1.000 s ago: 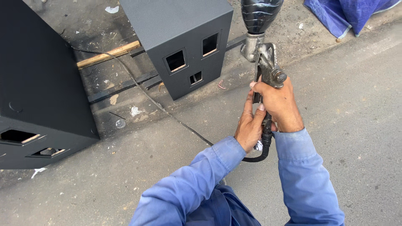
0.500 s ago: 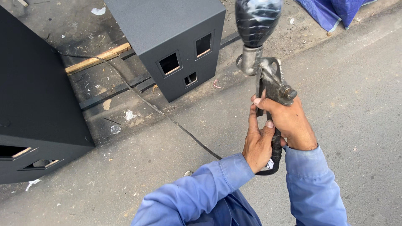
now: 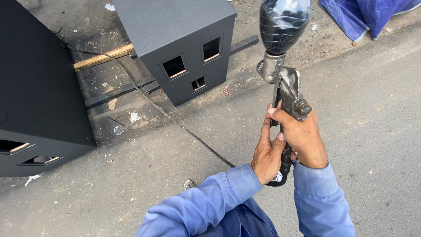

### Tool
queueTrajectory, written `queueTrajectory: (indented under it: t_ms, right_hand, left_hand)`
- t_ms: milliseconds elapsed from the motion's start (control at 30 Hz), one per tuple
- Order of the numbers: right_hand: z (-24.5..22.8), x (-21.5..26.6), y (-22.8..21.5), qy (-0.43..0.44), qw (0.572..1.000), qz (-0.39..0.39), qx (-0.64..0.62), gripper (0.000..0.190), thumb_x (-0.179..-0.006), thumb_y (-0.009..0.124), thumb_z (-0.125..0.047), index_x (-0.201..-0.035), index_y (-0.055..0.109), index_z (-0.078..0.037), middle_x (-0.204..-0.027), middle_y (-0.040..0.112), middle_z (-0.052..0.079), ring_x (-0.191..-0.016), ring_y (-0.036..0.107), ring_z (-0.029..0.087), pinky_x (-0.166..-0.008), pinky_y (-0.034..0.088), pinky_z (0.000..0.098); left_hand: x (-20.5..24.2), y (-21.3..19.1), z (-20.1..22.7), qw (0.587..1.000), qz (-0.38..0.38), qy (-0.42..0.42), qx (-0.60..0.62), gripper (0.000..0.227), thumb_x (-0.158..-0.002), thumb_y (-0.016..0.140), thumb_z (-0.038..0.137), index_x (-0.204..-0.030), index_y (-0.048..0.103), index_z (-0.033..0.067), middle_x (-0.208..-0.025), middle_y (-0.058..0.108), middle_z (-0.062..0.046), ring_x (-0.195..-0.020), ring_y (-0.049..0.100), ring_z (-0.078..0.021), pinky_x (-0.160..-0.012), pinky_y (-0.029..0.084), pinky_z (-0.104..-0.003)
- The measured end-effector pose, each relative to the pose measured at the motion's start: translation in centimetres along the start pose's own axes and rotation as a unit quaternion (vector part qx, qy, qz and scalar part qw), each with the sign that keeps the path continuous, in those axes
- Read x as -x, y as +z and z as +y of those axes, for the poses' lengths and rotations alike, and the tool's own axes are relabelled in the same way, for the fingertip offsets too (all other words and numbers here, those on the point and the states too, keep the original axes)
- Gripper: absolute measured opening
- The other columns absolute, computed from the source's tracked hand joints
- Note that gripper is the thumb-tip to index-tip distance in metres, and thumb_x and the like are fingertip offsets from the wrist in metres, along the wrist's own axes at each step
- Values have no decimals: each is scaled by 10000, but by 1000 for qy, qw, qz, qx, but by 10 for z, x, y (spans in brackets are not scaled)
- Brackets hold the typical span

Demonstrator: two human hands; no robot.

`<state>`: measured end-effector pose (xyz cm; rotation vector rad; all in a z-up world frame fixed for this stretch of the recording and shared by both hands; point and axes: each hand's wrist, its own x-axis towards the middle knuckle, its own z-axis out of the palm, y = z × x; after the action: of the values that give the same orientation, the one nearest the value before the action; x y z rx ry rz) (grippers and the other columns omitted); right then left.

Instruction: The person prepares a spray gun and then uses it to apply black paint to large speaker cabinets.

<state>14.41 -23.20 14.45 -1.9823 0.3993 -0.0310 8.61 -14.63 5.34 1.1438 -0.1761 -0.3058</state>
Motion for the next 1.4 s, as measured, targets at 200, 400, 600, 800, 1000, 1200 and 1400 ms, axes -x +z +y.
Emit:
queueTrajectory:
  t_ms: [200, 400, 600, 800, 1000, 1200, 1400]
  right_hand:
    - [23, -16, -20, -21, 1000, 22, -6, 108, -765, 775, -252, -767, 711, -165, -677, 633, 82, -687, 558, 195, -643, 401, 303]
    - [2, 10, -32, 17, 999, 31, -27, 139, -729, 801, -240, -762, 713, -137, -646, 614, 94, -682, 550, 199, -619, 398, 312]
    - [51, -5, -25, -40, 994, 27, -100, 125, -787, 757, -186, -780, 666, -100, -885, 749, 94, -838, 682, 204, -733, 449, 302]
    - [72, 9, -18, -10, 974, -201, -108, 92, -804, 720, -62, -765, 636, -63, -1000, 828, 112, -916, 743, 167, -845, 554, 304]
    - [67, 9, -19, 60, 994, -81, -50, 110, -855, 770, -168, -819, 712, -82, -504, 570, 101, -315, 421, 172, -227, 260, 320]
    - [122, -5, -9, -33, 980, -40, -190, 109, -894, 656, -64, -835, 570, -97, -1084, 740, 111, -958, 724, 197, -906, 594, 317]
    - [162, 17, 35, -5, 972, -182, -148, 218, -838, 748, -70, -1047, 775, -14, -1090, 810, 116, -625, 696, 168, -514, 538, 279]
  left_hand:
    - [-8, 16, -1, 1000, 1, -4, -19, 818, -1133, 367, 402, -1674, -106, 13, -865, 693, -157, -837, 681, -242, -707, 515, -302]
    - [-19, 26, -27, 1000, -18, -16, -20, 833, -1139, 371, 417, -1679, -102, -5, -868, 689, -141, -836, 673, -225, -713, 507, -304]
    - [-4, 29, -27, 996, -32, -41, -68, 845, -1126, 391, 431, -1688, -72, 2, -806, 701, -120, -780, 673, -220, -683, 489, -299]
    - [31, 40, -52, 983, 134, 43, -121, 830, -1058, 311, 512, -1608, -145, 90, -1758, 18, -89, -1595, 259, -247, -1251, 270, -318]
    - [13, 30, -52, 987, 75, -15, -141, 875, -1048, 307, 563, -1684, -127, 148, -849, 696, -82, -693, 662, -212, -639, 508, -379]
    - [12, 12, -51, 977, -11, -98, -188, 949, -962, 328, 636, -1701, -77, 199, -829, 724, -57, -800, 737, -297, -760, 535, -402]
    - [62, -18, -101, 985, 37, -92, -140, 888, -1050, 309, 531, -1612, -271, 163, -1079, 715, -219, -965, 731, -333, -848, 634, -438]
